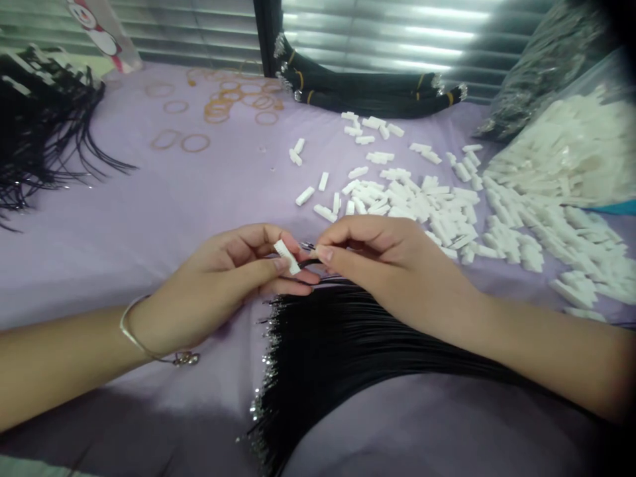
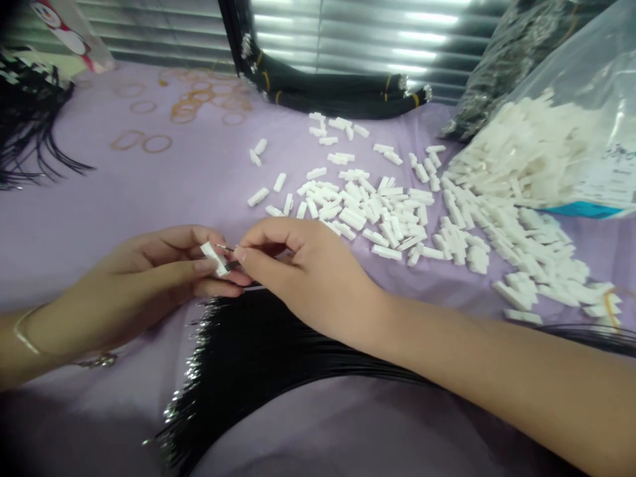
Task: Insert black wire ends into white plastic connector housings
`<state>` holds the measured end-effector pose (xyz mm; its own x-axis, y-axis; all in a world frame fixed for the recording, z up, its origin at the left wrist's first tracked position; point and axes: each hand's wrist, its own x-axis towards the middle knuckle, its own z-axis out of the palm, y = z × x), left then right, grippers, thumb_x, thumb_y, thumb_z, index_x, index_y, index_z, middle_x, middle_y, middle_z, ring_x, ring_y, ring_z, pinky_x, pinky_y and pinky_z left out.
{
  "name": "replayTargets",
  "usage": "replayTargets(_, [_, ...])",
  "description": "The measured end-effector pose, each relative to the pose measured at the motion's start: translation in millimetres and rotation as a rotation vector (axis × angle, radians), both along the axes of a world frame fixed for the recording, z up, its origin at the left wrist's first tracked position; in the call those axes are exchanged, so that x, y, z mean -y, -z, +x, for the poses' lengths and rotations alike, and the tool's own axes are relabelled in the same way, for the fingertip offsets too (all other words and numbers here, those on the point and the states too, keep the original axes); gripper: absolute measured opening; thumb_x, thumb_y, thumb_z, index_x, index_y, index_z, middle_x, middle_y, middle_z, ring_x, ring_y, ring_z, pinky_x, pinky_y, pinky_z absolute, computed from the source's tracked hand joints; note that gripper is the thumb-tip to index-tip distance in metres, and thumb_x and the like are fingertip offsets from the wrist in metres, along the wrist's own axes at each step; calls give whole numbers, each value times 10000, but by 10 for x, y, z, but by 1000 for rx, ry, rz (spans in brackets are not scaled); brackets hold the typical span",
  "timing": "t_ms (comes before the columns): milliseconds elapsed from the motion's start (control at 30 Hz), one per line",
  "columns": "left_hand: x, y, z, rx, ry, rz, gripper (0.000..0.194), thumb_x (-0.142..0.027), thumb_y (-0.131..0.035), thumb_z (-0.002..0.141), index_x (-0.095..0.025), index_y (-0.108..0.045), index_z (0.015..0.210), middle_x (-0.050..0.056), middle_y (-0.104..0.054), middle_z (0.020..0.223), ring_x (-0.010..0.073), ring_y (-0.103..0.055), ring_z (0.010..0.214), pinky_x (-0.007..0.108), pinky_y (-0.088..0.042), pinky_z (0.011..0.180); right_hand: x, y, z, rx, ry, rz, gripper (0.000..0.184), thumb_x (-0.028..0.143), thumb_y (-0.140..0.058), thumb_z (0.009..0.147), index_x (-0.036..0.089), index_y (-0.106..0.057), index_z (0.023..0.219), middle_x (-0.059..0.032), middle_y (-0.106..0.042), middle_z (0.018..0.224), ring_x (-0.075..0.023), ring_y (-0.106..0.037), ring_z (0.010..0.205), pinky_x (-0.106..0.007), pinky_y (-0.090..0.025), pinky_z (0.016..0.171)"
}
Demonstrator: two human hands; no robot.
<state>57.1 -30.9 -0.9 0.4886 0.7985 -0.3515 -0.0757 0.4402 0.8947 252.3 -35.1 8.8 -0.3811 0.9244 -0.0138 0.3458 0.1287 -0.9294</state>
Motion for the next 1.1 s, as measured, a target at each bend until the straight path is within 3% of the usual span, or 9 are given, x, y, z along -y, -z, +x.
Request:
replayTargets(100, [-11, -1, 26, -34, -9, 12, 96, -120, -579, 896, -177, -647, 933, 0, -720, 831, 103, -711, 793, 154, -580, 764, 9, -6, 9, 59, 11, 48, 161, 207, -552, 854, 186, -651, 729, 52, -644, 682, -68, -555, 604, -183, -399, 554])
replayTargets(233, [-32, -17, 37, -86, -31, 23, 251, -150, -603, 886, -203, -595, 1131, -21, -707, 726, 73, -690, 677, 96, -550, 651, 16, -35, 51, 236, 22, 212, 157, 169, -533, 849, 193, -635, 732, 46, -629, 686, -77, -536, 613, -204, -383, 573])
replayTargets(300, [-37, -18, 25, -72, -26, 21, 246, -145, -624, 868, -195, -598, 1108, -21, -703, 715, 77, -685, 668, 99, -543, 635, 18, -54, 70, 310, 22, 279, 163, 172, -521, 854, 194, -620, 727, 38, -626, 693, -87, -540, 633, -213, -385, 593])
replayTargets(433, [-37, 17, -13, -26, 56, 55, 122, -125, -633, 850, -155, -639, 968, 3, -698, 714, 85, -671, 660, 125, -545, 646, 26, -66, 68, 350, 12, 244, 185, 197, -517, 849, 188, -596, 682, 50, -579, 602, -75, -493, 549, -202, -353, 508])
replayTargets(567, [-41, 53, -43, -58, 104, 99, 95, -132, -574, 890, -148, -646, 951, 9, -698, 734, 86, -662, 672, 143, -544, 655, 22, -53, 36, 331, 8, 216, 201, 246, -530, 842, 181, -603, 667, 61, -565, 558, -61, -474, 508, -183, -331, 453])
replayTargets(967, [-42, -16, 50, -179, 131, 84, 105, -96, -606, 847, -124, -638, 942, 7, -737, 673, 96, -699, 616, 134, -575, 611, 16, 35, 17, 301, -89, 331, 178, 168, -561, 832, 169, -597, 658, 83, -547, 562, -25, -465, 518, -155, -325, 479])
replayTargets(1100, [3, -40, 44, -214, 136, 150, 113, -87, -619, 829, -123, -651, 931, 5, -738, 689, 99, -704, 625, 127, -574, 614, -26, -15, 80, 353, -150, 264, 172, 250, -546, 879, 195, -650, 755, 67, -603, 649, -54, -527, 584, -185, -366, 523])
